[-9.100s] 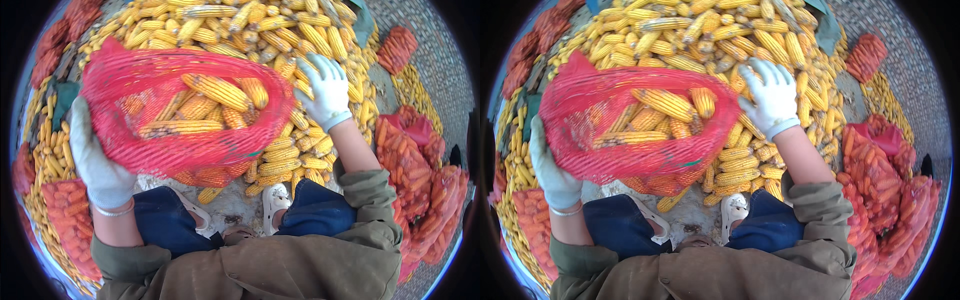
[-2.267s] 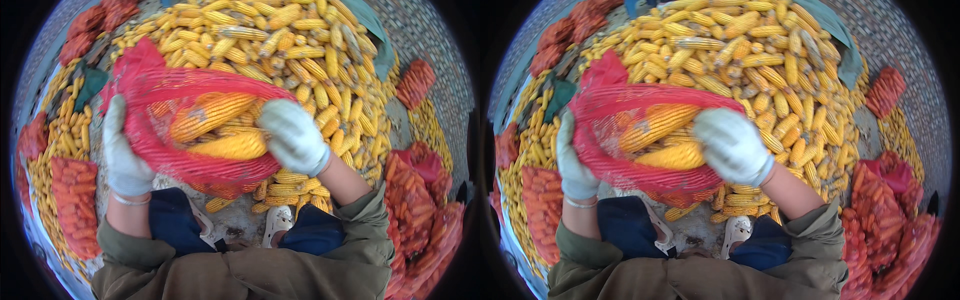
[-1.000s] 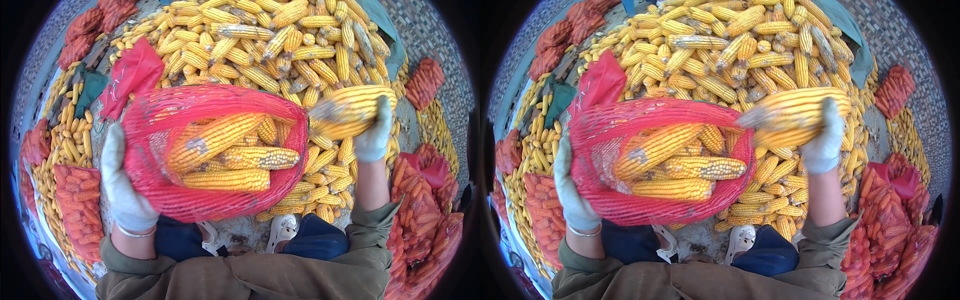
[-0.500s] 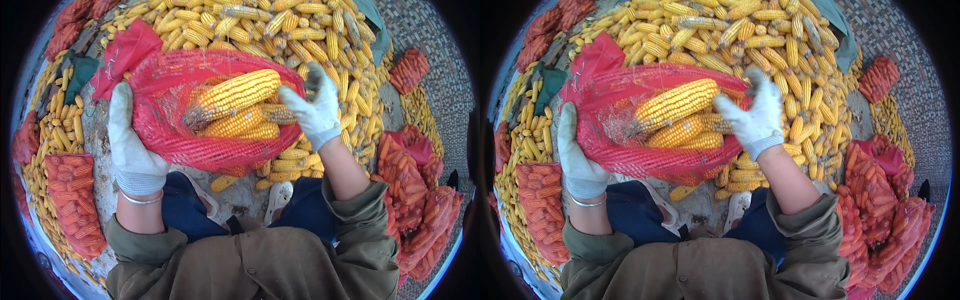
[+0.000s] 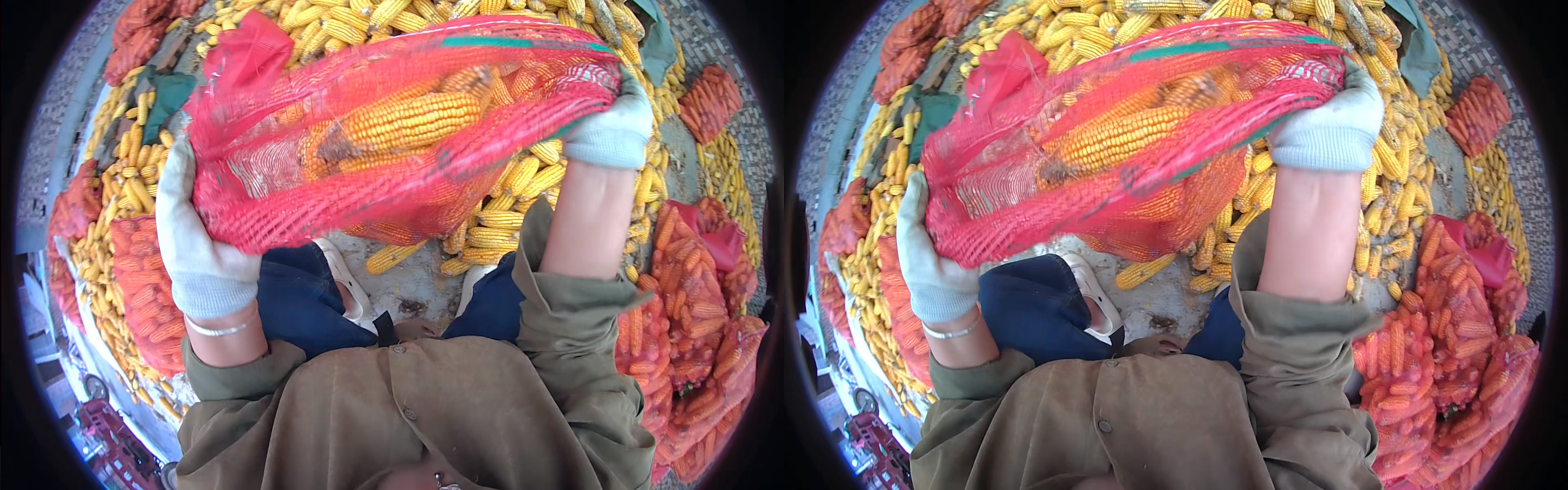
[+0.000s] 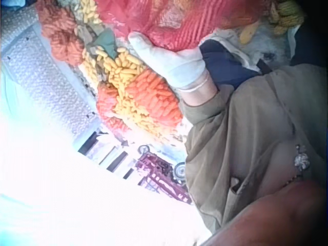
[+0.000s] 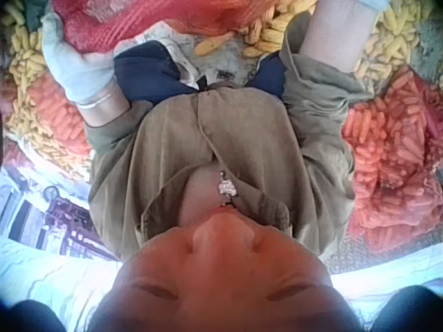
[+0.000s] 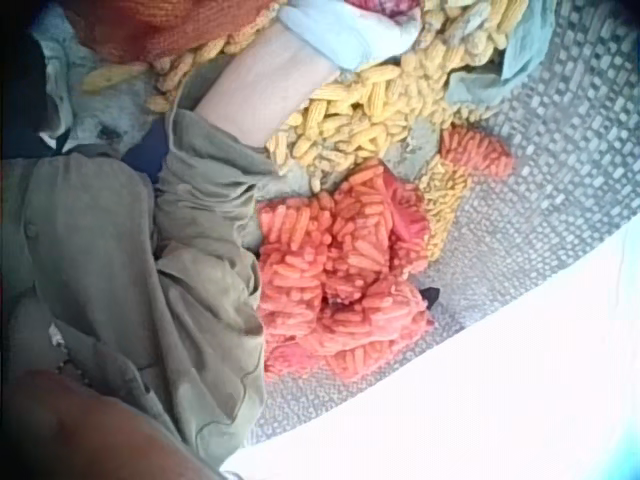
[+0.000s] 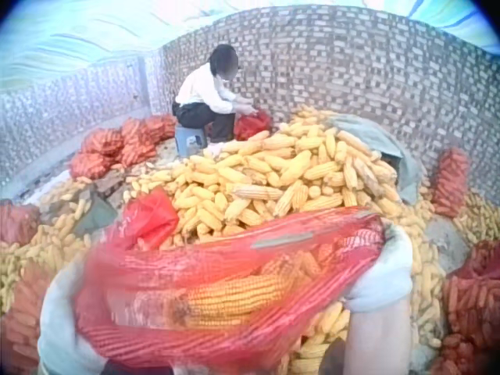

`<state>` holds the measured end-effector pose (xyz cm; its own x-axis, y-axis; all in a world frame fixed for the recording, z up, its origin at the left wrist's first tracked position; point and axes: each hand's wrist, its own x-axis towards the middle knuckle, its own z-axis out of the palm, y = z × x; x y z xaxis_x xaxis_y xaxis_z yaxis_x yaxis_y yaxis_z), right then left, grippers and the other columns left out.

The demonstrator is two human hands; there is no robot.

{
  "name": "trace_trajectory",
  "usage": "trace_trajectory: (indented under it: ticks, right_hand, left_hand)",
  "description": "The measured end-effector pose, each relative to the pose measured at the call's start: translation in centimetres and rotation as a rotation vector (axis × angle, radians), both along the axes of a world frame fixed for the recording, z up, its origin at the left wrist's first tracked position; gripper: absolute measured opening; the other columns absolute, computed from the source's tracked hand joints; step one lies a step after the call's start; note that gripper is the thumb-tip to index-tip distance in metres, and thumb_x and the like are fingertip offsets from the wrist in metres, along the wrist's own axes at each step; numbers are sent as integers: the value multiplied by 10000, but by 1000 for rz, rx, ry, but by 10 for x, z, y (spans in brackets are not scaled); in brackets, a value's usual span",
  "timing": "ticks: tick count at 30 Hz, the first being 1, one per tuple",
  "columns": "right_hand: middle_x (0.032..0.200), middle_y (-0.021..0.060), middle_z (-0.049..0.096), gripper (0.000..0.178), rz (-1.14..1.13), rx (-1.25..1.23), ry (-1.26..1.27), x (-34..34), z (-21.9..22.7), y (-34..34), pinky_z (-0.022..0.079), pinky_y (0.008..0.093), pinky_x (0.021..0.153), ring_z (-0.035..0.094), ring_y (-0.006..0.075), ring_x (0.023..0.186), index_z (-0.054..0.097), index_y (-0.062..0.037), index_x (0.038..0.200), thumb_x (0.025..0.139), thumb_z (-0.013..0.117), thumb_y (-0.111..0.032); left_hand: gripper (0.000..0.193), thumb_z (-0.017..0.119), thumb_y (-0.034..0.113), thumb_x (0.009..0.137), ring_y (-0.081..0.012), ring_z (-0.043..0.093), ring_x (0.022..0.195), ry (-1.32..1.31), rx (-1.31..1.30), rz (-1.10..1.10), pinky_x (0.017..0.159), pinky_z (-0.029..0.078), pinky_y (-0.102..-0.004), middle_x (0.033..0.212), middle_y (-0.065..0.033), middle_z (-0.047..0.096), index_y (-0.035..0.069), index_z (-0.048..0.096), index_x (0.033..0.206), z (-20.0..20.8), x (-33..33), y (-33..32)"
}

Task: The person sits on the ground and repeatedly picks up yellow corn cobs from a large pile, placing them into a red mesh bag. The person adjusts the bag and continues filling it with corn cobs throughout the clip.

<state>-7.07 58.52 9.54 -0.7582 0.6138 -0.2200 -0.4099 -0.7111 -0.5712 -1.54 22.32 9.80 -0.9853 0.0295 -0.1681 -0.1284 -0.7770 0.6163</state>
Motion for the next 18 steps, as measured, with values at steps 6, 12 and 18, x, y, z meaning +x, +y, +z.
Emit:
trace_trajectory:
  ticks: [6,12,18]
  right_hand:
    - [1103,145,692,286,451,314,404,48,39,-12,540,403,921,662,288,996,619,12,1165,981,468,-146]
    - [1110,130,693,264,271,224,451,26,9,-80,577,371,824,686,233,931,627,-5,1174,1031,499,-186]
    - [1282,186,661,344,236,898,345,67,-32,-10,508,451,1053,652,303,1164,575,49,1293,1026,501,-155]
  left_hand:
    - [338,535,225,1034,-330,644,1168,-59,-134,35,1059,498,-486,1265,-158,670,8,597,1285,47,29,-12]
    - [473,541,317,1042,-301,562,1284,-139,-341,289,1122,435,-469,1410,-147,580,40,508,1424,-11,-12,-34]
    - [518,524,337,1049,-337,516,1339,8,-155,25,1157,387,-503,1442,-166,548,19,458,1452,-20,47,-38]
